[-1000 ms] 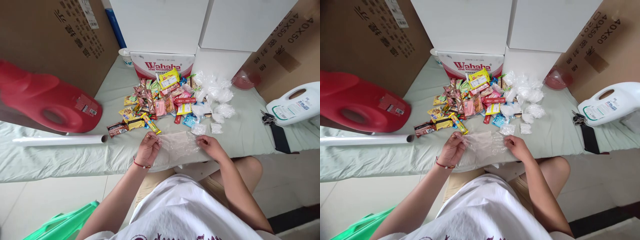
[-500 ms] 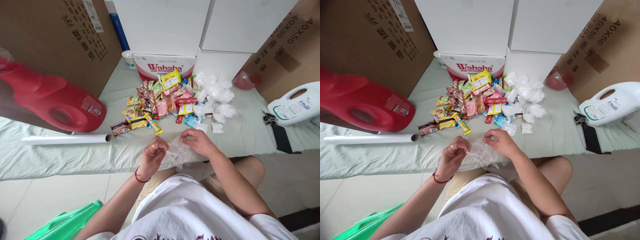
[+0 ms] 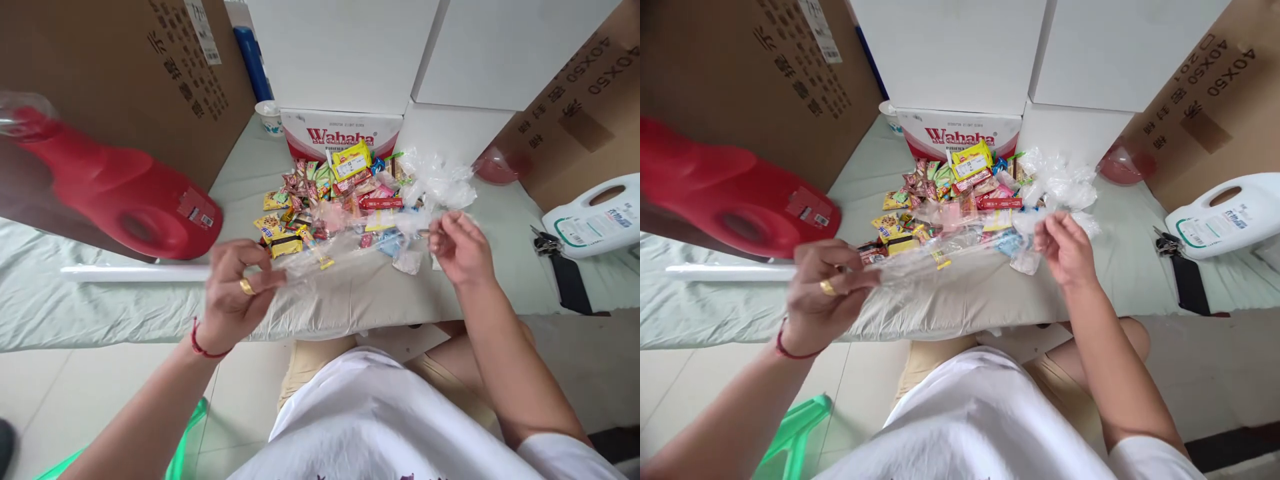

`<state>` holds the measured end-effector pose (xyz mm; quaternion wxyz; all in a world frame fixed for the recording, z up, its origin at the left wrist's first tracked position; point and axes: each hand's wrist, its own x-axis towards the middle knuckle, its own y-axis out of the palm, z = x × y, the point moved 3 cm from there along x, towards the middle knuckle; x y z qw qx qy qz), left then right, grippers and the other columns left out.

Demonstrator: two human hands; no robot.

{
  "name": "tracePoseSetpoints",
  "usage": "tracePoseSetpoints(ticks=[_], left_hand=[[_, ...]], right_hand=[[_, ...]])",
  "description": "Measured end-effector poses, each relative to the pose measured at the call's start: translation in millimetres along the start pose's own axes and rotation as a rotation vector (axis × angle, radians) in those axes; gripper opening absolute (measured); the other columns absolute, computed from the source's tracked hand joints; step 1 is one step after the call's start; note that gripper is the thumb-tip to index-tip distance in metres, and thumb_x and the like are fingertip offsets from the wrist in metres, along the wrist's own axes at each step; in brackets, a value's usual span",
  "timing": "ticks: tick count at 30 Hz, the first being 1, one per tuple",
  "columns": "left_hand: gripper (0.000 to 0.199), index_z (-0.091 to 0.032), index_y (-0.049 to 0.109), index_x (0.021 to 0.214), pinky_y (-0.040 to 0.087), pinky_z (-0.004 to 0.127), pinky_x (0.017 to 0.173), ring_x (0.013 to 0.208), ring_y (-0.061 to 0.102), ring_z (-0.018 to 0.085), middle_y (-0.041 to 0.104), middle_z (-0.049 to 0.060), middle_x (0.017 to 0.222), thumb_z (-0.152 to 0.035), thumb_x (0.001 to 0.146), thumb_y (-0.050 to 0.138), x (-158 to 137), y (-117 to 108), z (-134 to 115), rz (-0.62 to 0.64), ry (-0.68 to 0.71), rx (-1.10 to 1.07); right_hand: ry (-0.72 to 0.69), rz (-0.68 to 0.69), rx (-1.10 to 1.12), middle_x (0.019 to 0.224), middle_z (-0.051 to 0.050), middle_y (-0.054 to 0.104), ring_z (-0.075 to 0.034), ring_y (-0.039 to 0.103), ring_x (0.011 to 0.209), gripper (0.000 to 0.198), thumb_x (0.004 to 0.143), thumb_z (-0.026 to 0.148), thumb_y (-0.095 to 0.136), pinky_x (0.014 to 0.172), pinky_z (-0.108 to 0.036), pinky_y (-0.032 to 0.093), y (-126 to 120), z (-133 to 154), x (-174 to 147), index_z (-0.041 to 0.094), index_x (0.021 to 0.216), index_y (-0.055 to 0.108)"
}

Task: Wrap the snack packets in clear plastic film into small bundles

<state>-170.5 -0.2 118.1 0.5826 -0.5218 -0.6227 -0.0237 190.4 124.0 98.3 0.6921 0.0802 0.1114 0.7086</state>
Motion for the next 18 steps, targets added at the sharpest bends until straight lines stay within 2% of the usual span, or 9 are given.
tracePoseSetpoints(ticks=[3,5,7,9,11,14,16,17,18], left_hand=[[0.024,-0.025,0.071,0.084,0.05,0.04,0.09,0.102,0.06,0.023,0.062,0.004,0.093,-0.004,0.088,0.059,-35.0,24.3,-10.4,0.193,-0.072,-0.048],[0.027,-0.023,0.069,0.082,0.052,0.037,0.089,0.104,0.06,0.022,0.064,0.006,0.096,-0.001,0.087,0.053,-60.6,42.8,-16.9,0.291,-0.136,-0.104],[0.029,-0.022,0.068,0.083,0.052,0.037,0.091,0.109,0.061,0.023,0.067,0.006,0.1,0.002,0.084,0.05,-81.6,56.3,-21.5,0.401,-0.179,-0.151],[0.034,-0.022,0.069,0.09,0.052,0.038,0.093,0.109,0.064,0.022,0.071,0.007,0.108,0.003,0.079,0.048,-95.2,62.0,-23.0,0.528,-0.199,-0.182],[0.042,-0.022,0.069,0.104,0.051,0.039,0.093,0.109,0.067,0.021,0.073,0.007,0.118,0.001,0.077,0.045,-99.7,59.9,-21.4,0.609,-0.226,-0.198],[0.039,-0.02,0.066,0.113,0.051,0.039,0.089,0.105,0.069,0.022,0.074,0.008,0.122,-0.005,0.086,0.043,-91.1,52.8,-18.0,0.571,-0.313,-0.153],[0.027,-0.02,0.068,0.105,0.051,0.04,0.085,0.097,0.068,0.023,0.077,0.007,0.114,-0.012,0.095,0.043,-81.1,55.6,-19.9,0.507,-0.363,-0.031],[0.024,-0.02,0.069,0.1,0.05,0.04,0.084,0.094,0.067,0.024,0.078,0.007,0.11,-0.016,0.098,0.045,-76.6,60.8,-22.5,0.483,-0.377,0.05],[0.023,-0.02,0.07,0.098,0.05,0.042,0.084,0.094,0.067,0.025,0.079,0.008,0.11,-0.021,0.1,0.047,-73.3,68.7,-25.5,0.47,-0.381,0.128]], right_hand=[[0.274,-0.051,-0.179,0.073,0.002,0.066,-0.007,0.055,0.054,0.05,0.06,0.052,0.094,0.046,-0.017,0.044,-42.9,-51.8,-35.1,0.02,0.08,0.061],[0.401,-0.038,-0.349,0.072,-0.001,0.065,-0.011,0.058,0.057,0.054,0.062,0.061,0.09,0.048,-0.021,0.047,-67.0,-77.6,-58.6,0.019,0.078,0.061],[0.408,0.021,-0.605,0.077,-0.004,0.067,-0.016,0.062,0.065,0.052,0.069,0.067,0.082,0.055,-0.028,0.052,-82.8,-84.0,-75.4,0.02,0.083,0.064],[0.257,0.066,-0.906,0.092,-0.01,0.07,-0.023,0.067,0.081,0.048,0.08,0.064,0.073,0.067,-0.036,0.058,-86.5,-70.7,-82.2,0.02,0.096,0.068],[-0.003,0.089,-1.119,0.116,-0.014,0.068,-0.028,0.067,0.103,0.045,0.09,0.058,0.065,0.083,-0.044,0.059,-74.0,-49.0,-82.1,0.022,0.117,0.068],[-0.341,0.21,-1.236,0.138,-0.017,0.06,-0.033,0.056,0.128,0.057,0.094,0.055,0.065,0.105,-0.052,0.052,-28.5,-35.5,-80.5,0.023,0.14,0.057],[-0.467,0.368,-1.273,0.144,-0.018,0.057,-0.036,0.049,0.135,0.07,0.088,0.054,0.074,0.113,-0.056,0.045,9.3,-48.6,-81.7,0.021,0.146,0.053],[-0.498,0.437,-1.29,0.145,-0.017,0.057,-0.037,0.048,0.137,0.068,0.087,0.05,0.077,0.115,-0.057,0.042,26.1,-59.7,-82.6,0.02,0.145,0.055],[-0.51,0.474,-1.302,0.143,-0.017,0.06,-0.037,0.048,0.135,0.059,0.089,0.043,0.076,0.115,-0.056,0.042,39.5,-71.9,-83.0,0.02,0.14,0.06]])
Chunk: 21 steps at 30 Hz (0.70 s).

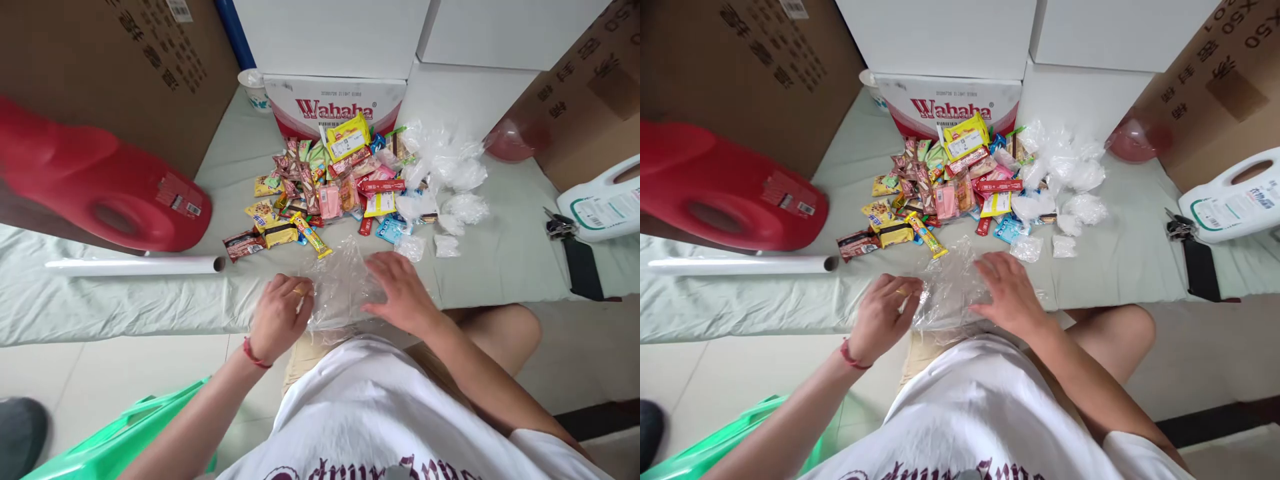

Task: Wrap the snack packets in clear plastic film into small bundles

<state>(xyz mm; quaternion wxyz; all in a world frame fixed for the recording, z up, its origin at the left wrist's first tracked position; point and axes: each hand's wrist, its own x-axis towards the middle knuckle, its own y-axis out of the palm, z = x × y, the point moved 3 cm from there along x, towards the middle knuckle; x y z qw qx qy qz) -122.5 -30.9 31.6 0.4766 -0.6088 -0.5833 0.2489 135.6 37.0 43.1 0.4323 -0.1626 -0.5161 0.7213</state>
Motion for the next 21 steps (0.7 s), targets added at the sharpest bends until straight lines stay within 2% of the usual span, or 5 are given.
tracePoseSetpoints(ticks=[3,5,9,13,21], left_hand=[[0.027,-0.02,0.074,0.113,0.048,0.047,0.096,0.118,0.065,0.031,0.075,0.01,0.129,-0.031,0.102,0.051,13.4,28.3,-12.2,-0.007,-0.026,0.161],[0.037,-0.021,0.069,0.131,0.042,0.052,0.11,0.138,0.056,0.033,0.065,0.011,0.147,-0.034,0.103,0.049,20.8,49.8,-11.1,0.043,-0.039,0.214],[0.05,-0.022,0.053,0.152,0.025,0.058,0.125,0.154,0.04,0.031,0.044,0.01,0.165,-0.038,0.106,0.04,31.4,74.7,3.4,0.152,-0.049,0.214],[0.054,-0.023,0.048,0.157,0.02,0.059,0.127,0.156,0.036,0.03,0.039,0.01,0.168,-0.038,0.107,0.036,39.3,77.5,9.5,0.198,-0.03,0.168],[0.056,-0.025,0.044,0.16,0.019,0.063,0.127,0.156,0.036,0.032,0.04,0.01,0.167,-0.04,0.108,0.034,44.3,77.0,5.6,0.214,-0.024,0.155]], right_hand=[[0.106,-0.058,0.063,0.115,-0.012,0.073,-0.032,0.06,0.116,0.018,0.097,0.029,0.061,0.102,-0.049,0.049,29.3,-1.8,7.4,0.021,0.107,0.073],[0.307,-0.159,0.213,0.093,-0.008,0.073,-0.026,0.065,0.093,0.023,0.1,0.033,0.053,0.085,-0.04,0.053,30.3,-27.7,1.2,0.021,0.095,0.072],[0.715,-0.31,0.293,0.077,-0.004,0.069,-0.021,0.061,0.068,0.029,0.092,0.045,0.056,0.068,-0.034,0.049,-5.9,-104.4,-22.2,0.02,0.094,0.07],[0.697,-0.517,0.049,0.097,-0.009,0.073,-0.023,0.065,0.08,0.028,0.087,0.04,0.061,0.078,-0.038,0.051,-57.4,-126.3,-7.5,0.02,0.103,0.07],[0.47,0.016,0.018,0.099,-0.013,0.078,-0.029,0.07,0.093,0.034,0.096,0.047,0.058,0.08,-0.035,0.05,6.0,-36.1,161.8,0.018,0.104,0.074]])
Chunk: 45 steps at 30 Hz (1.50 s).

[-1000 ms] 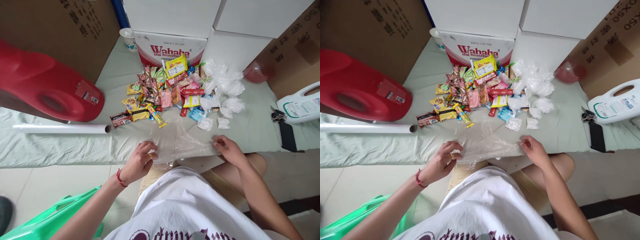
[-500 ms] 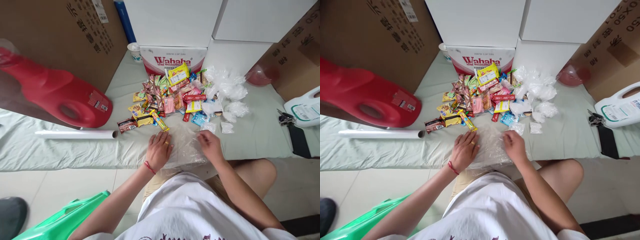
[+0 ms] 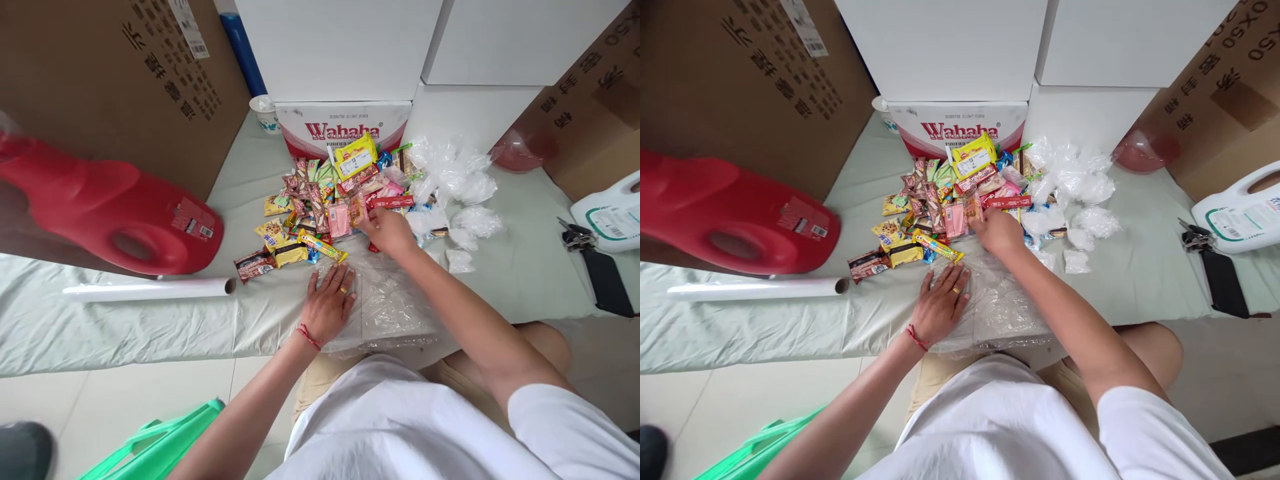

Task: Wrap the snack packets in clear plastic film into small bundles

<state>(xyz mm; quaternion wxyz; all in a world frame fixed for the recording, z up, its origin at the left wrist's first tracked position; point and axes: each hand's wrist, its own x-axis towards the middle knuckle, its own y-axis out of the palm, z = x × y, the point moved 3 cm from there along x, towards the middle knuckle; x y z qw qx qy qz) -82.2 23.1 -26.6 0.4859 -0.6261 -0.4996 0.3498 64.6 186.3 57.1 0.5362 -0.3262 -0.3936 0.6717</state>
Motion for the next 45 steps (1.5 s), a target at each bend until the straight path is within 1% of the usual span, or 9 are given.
tracePoseSetpoints(ticks=[4,9,13,17,25,30,35,40,45], left_hand=[[0.06,-0.026,0.043,0.161,0.01,0.072,0.126,0.158,0.031,0.036,0.038,0.011,0.168,-0.051,0.106,0.036,-0.5,-0.4,3.5,0.01,-0.021,0.006],[0.059,-0.027,0.042,0.161,0.006,0.073,0.126,0.159,0.029,0.035,0.037,0.01,0.169,-0.05,0.107,0.035,5.2,-2.8,16.6,0.031,0.028,-0.003],[0.053,-0.03,0.044,0.159,0.006,0.069,0.128,0.158,0.033,0.029,0.039,0.007,0.168,-0.037,0.109,0.029,11.4,-4.6,26.7,0.036,0.065,-0.035],[0.052,-0.03,0.046,0.159,0.005,0.07,0.128,0.157,0.035,0.03,0.04,0.007,0.167,-0.034,0.109,0.03,12.9,-6.0,27.8,0.021,0.077,-0.04],[0.053,-0.031,0.043,0.16,0.007,0.07,0.127,0.156,0.036,0.031,0.042,0.008,0.166,-0.033,0.108,0.031,13.4,-6.6,25.4,0.011,0.076,-0.018],[0.053,-0.028,0.047,0.158,0.006,0.072,0.126,0.156,0.035,0.032,0.04,0.009,0.167,-0.034,0.108,0.03,13.9,-5.2,26.4,0.043,0.053,-0.003],[0.055,-0.035,0.045,0.158,0.002,0.078,0.123,0.158,0.031,0.036,0.033,0.006,0.171,-0.044,0.105,0.041,11.6,-9.0,25.1,0.084,0.104,0.008],[0.071,-0.031,0.04,0.162,-0.002,0.081,0.121,0.158,0.027,0.041,0.03,0.009,0.172,-0.057,0.097,0.054,10.3,-10.6,24.4,0.111,0.101,0.013],[0.071,-0.031,0.041,0.161,-0.001,0.082,0.12,0.158,0.026,0.042,0.031,0.009,0.172,-0.058,0.096,0.054,10.3,-9.8,24.5,0.124,0.103,0.014]], right_hand=[[0.016,-0.043,-0.019,0.1,-0.012,0.078,-0.025,0.069,0.092,0.023,0.093,0.026,0.058,0.081,-0.032,0.05,15.7,4.5,34.2,0.016,0.105,0.075],[-0.16,-0.133,0.389,0.092,-0.004,0.076,-0.02,0.066,0.084,0.025,0.092,0.033,0.061,0.08,-0.03,0.049,-37.1,-38.1,9.5,0.017,0.101,0.078],[-0.246,0.229,0.602,0.09,-0.004,0.076,-0.019,0.067,0.08,0.033,0.089,0.05,0.07,0.075,-0.029,0.05,-53.0,-54.5,-42.8,0.02,0.096,0.08],[-0.344,0.56,0.465,0.091,-0.006,0.076,-0.02,0.069,0.083,0.037,0.098,0.049,0.057,0.077,-0.03,0.051,-16.3,-54.8,-82.4,0.02,0.098,0.079],[-0.137,0.097,-0.095,0.114,-0.016,0.074,-0.031,0.068,0.104,0.042,0.106,0.046,0.041,0.088,-0.039,0.05,6.3,10.3,-26.2,0.017,0.123,0.067],[-0.069,0.073,-0.204,0.14,-0.03,0.058,-0.042,0.05,0.131,0.08,0.096,0.053,0.063,0.098,-0.049,0.05,49.0,60.6,19.4,0.002,0.152,0.039],[-0.072,0.055,-0.167,0.136,-0.026,0.061,-0.04,0.053,0.127,0.066,0.09,0.025,0.065,0.101,-0.047,0.049,51.8,49.5,26.1,0.003,0.148,0.044],[-0.367,0.048,-0.077,0.129,-0.022,0.065,-0.036,0.058,0.118,0.061,0.088,0.02,0.056,0.102,-0.047,0.046,-11.9,22.4,-9.8,0.006,0.146,0.047],[-0.693,0.404,-0.032,0.119,-0.013,0.07,-0.03,0.061,0.107,0.063,0.086,0.02,0.06,0.095,-0.042,0.048,-24.7,-8.5,-74.0,0.015,0.148,0.051]])
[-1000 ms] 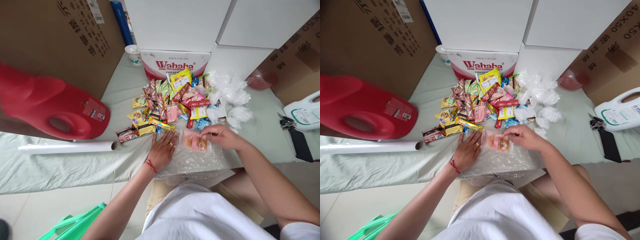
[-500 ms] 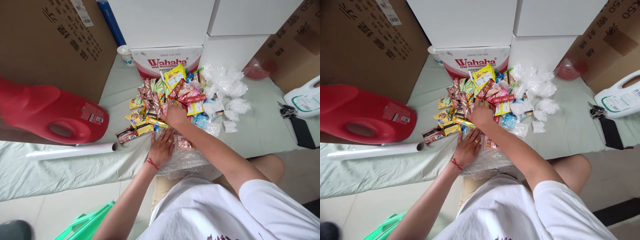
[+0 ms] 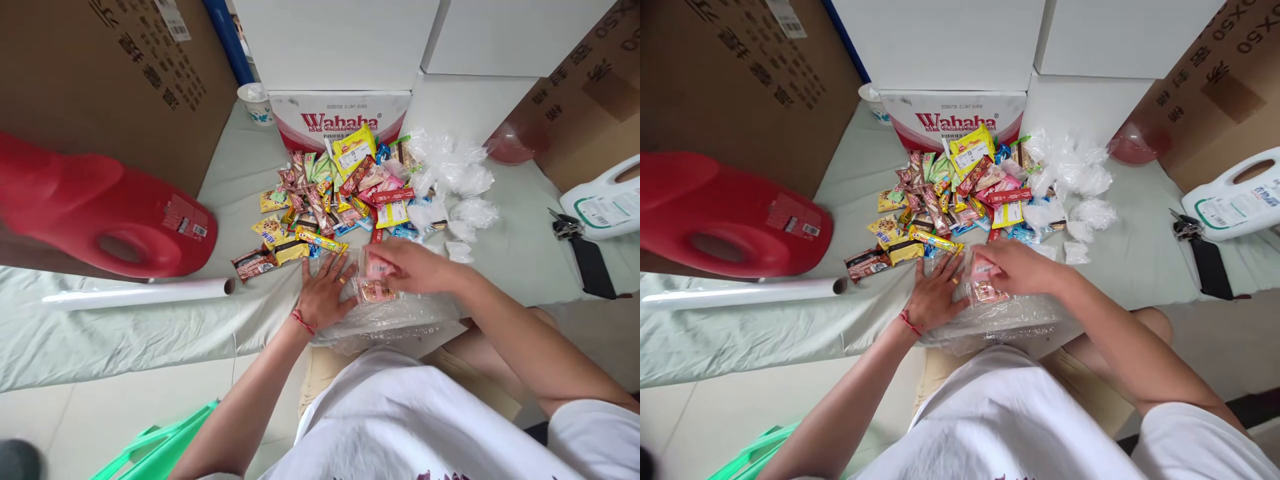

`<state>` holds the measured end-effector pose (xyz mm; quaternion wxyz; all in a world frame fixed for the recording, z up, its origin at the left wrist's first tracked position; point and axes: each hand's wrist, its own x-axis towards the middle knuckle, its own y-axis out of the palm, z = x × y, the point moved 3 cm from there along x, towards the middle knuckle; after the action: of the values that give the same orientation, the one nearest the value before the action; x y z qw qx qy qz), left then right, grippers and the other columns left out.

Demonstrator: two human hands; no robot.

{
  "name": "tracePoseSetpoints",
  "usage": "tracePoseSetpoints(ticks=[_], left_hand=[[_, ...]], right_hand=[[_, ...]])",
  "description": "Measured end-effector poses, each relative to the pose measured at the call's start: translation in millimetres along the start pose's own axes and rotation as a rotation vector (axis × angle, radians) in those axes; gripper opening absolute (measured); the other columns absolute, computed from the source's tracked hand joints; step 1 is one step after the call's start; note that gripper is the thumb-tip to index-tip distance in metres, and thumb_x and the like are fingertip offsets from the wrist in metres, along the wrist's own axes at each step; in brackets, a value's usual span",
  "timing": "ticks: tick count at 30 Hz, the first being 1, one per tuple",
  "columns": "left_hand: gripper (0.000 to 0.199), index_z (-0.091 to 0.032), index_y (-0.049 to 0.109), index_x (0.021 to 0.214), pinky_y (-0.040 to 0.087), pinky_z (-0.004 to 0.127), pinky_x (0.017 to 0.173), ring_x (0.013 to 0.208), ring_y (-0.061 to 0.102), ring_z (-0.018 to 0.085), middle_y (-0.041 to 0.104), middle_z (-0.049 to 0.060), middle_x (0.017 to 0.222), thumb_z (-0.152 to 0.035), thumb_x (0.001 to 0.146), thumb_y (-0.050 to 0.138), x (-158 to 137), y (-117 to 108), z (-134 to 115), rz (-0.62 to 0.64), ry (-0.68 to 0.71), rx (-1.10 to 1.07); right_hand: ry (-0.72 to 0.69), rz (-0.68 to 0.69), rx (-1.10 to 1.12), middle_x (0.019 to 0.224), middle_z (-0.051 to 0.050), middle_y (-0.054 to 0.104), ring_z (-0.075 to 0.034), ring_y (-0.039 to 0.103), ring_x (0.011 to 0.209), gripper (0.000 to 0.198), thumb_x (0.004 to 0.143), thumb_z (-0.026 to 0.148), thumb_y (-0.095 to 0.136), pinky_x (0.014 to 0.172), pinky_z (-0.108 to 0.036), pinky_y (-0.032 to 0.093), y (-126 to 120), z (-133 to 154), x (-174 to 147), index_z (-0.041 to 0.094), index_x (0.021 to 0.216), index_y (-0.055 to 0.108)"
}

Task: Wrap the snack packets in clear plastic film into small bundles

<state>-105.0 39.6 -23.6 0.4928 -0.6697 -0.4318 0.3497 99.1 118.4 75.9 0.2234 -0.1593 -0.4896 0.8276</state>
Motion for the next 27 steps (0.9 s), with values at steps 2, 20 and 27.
tracePoseSetpoints(ticks=[2,20,27], left_hand=[[0.071,-0.031,0.041,0.161,-0.001,0.081,0.121,0.158,0.026,0.042,0.03,0.01,0.172,-0.058,0.097,0.054,-0.3,-0.2,0.4,-0.009,0.004,-0.001],[0.052,-0.031,0.045,0.158,0.009,0.08,0.121,0.158,0.032,0.035,0.035,0.01,0.17,-0.038,0.107,0.036,2.0,1.7,3.9,-0.054,-0.015,0.024],[0.066,-0.028,0.039,0.159,0.028,0.062,0.126,0.152,0.043,0.033,0.059,0.015,0.152,-0.035,0.097,0.063,-72.6,-8.4,-8.0,-0.48,0.314,-0.061]], right_hand=[[-0.012,0.064,-0.048,0.129,-0.016,0.066,-0.033,0.058,0.117,0.063,0.087,0.023,0.065,0.102,-0.046,0.045,23.1,3.1,-14.4,0.014,0.148,0.052],[0.054,-0.178,-0.153,0.156,-0.023,0.049,-0.038,0.04,0.145,0.079,0.091,0.046,0.073,0.123,-0.063,0.026,75.6,18.4,-45.6,0.011,0.155,0.042],[-0.115,-0.338,-0.21,0.148,-0.016,0.058,-0.033,0.049,0.14,0.071,0.097,0.041,0.069,0.124,-0.062,0.031,79.9,10.9,-145.3,0.018,0.159,0.041]])
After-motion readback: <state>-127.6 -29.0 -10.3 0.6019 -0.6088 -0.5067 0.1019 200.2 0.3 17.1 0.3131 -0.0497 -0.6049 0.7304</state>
